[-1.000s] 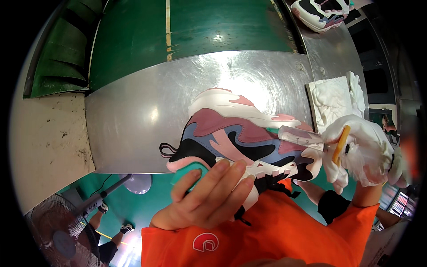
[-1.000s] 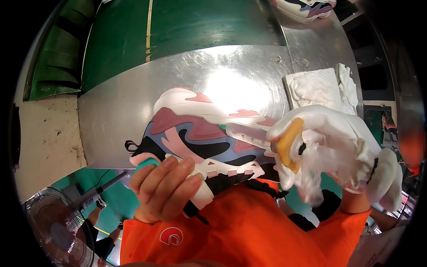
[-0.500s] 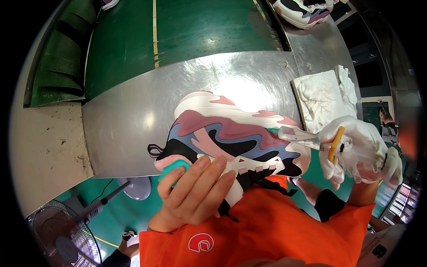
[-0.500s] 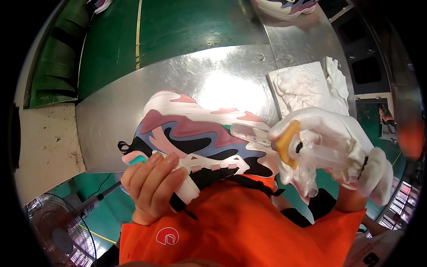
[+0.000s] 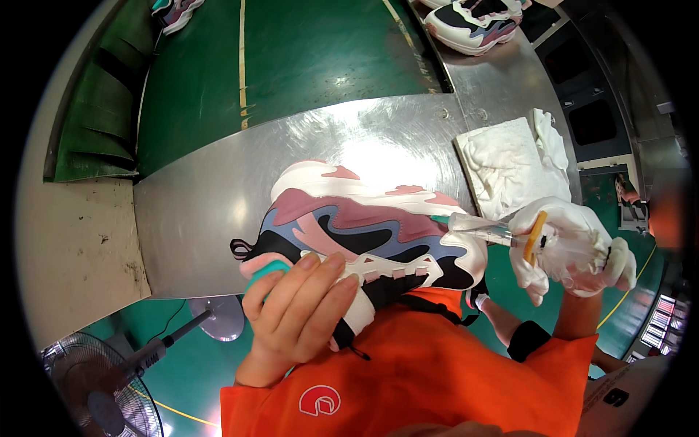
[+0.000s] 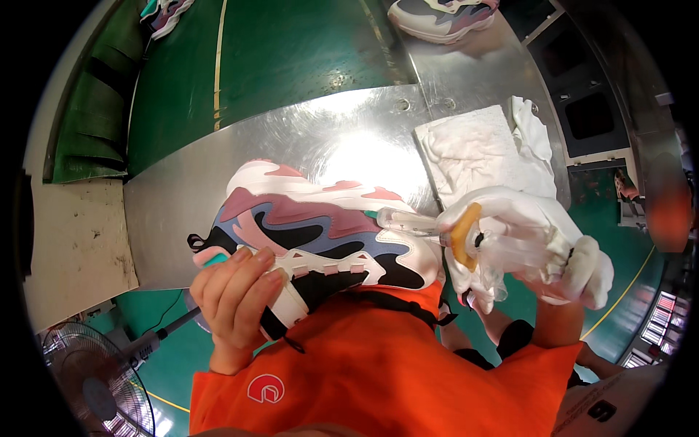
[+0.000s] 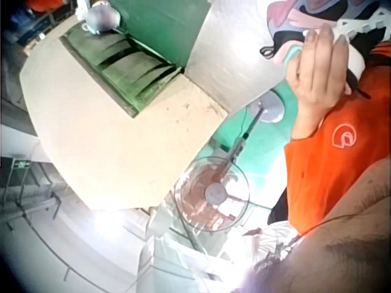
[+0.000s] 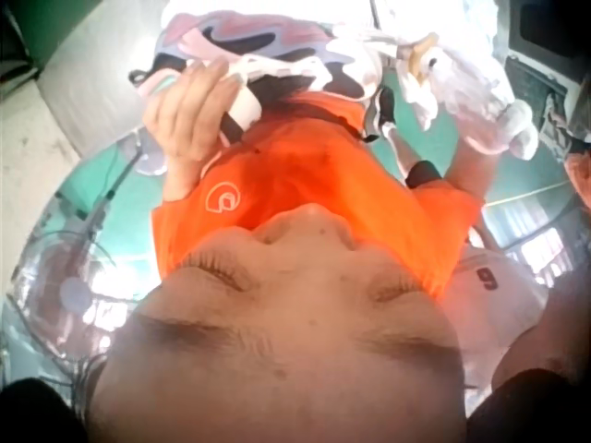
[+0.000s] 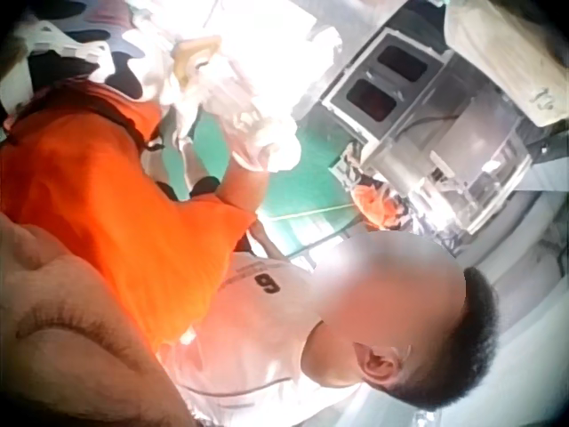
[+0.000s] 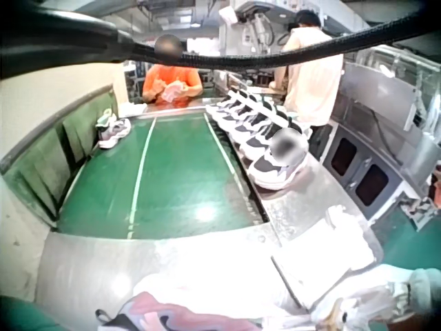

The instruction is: The person uses a syringe to apply glue to the seams of multi-colored sneakers. They rotate the shoe to access different areas, including the sole and upper, and place the finished shoe on a metal table. The process is repeated for multiple shoes in a factory setting.

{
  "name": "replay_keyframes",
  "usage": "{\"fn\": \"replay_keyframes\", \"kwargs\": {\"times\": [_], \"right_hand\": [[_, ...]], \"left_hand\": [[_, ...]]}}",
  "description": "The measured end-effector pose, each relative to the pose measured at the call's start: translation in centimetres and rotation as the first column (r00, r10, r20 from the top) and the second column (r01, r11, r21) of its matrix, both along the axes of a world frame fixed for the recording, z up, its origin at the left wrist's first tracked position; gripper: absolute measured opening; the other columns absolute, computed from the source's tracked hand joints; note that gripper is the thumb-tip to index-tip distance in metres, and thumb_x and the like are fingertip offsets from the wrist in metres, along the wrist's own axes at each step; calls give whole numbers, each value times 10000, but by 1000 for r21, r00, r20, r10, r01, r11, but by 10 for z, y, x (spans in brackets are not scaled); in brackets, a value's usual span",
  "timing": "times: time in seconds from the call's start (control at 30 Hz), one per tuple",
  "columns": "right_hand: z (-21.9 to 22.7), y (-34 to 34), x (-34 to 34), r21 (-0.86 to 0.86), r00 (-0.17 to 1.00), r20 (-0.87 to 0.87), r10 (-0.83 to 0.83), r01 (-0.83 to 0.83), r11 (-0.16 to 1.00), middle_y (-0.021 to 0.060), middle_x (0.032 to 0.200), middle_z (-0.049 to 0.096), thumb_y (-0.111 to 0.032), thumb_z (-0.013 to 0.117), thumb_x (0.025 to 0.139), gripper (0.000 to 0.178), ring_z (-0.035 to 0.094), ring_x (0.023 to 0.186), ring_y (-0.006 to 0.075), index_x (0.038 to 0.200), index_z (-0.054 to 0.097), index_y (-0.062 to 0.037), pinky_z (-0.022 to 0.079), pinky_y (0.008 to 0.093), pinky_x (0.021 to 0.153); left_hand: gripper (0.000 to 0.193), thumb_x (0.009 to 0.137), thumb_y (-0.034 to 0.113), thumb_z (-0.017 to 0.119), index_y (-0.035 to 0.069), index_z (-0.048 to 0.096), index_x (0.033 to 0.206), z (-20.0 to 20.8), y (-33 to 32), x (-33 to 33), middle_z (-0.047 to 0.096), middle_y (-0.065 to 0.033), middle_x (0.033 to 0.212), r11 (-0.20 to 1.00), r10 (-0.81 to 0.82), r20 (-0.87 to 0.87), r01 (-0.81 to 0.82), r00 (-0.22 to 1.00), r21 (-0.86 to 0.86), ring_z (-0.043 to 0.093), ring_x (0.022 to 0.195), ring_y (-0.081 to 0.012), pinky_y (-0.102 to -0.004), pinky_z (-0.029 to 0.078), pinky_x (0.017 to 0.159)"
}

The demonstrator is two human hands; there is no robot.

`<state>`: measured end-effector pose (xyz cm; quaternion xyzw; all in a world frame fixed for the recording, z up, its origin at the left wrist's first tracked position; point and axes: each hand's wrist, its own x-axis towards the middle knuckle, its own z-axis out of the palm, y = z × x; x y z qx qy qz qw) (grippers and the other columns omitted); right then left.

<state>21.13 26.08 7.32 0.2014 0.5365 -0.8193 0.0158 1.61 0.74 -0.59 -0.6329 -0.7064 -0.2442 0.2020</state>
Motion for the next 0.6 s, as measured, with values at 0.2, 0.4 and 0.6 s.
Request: {"fn": "replay_keyframes", "kwargs": {"times": [0.2,0.4,0.6], "right_hand": [[-5,0,12,1,999,-29,-27,27,1000,268,862,556,-511,713,687,928,568,640,273,1230,419,183,496,310,492],[-12,4,27,-21,995,-76,-61,59,998,271,859,553,-514,708,679,941,561,631,272,1233,414,188,488,312,491],[-22,5,37,-30,989,-121,-81,78,997,273,855,550,-518,703,671,953,555,621,270,1235,409,193,480,313,490]], "left_hand": [[179,846,129,638,169,679,1015,3,2,0,687,-4,1112,1000,1,-13,-1,1000,1,613,1049,-168,-288,411,841],[184,833,110,639,158,680,1006,5,5,1,689,-5,1100,999,19,-32,-20,999,-25,614,1048,-174,-293,421,830],[187,842,96,625,149,673,1015,5,5,6,688,-12,1110,999,35,-50,-36,998,-27,610,1053,-183,-301,424,839]]}}
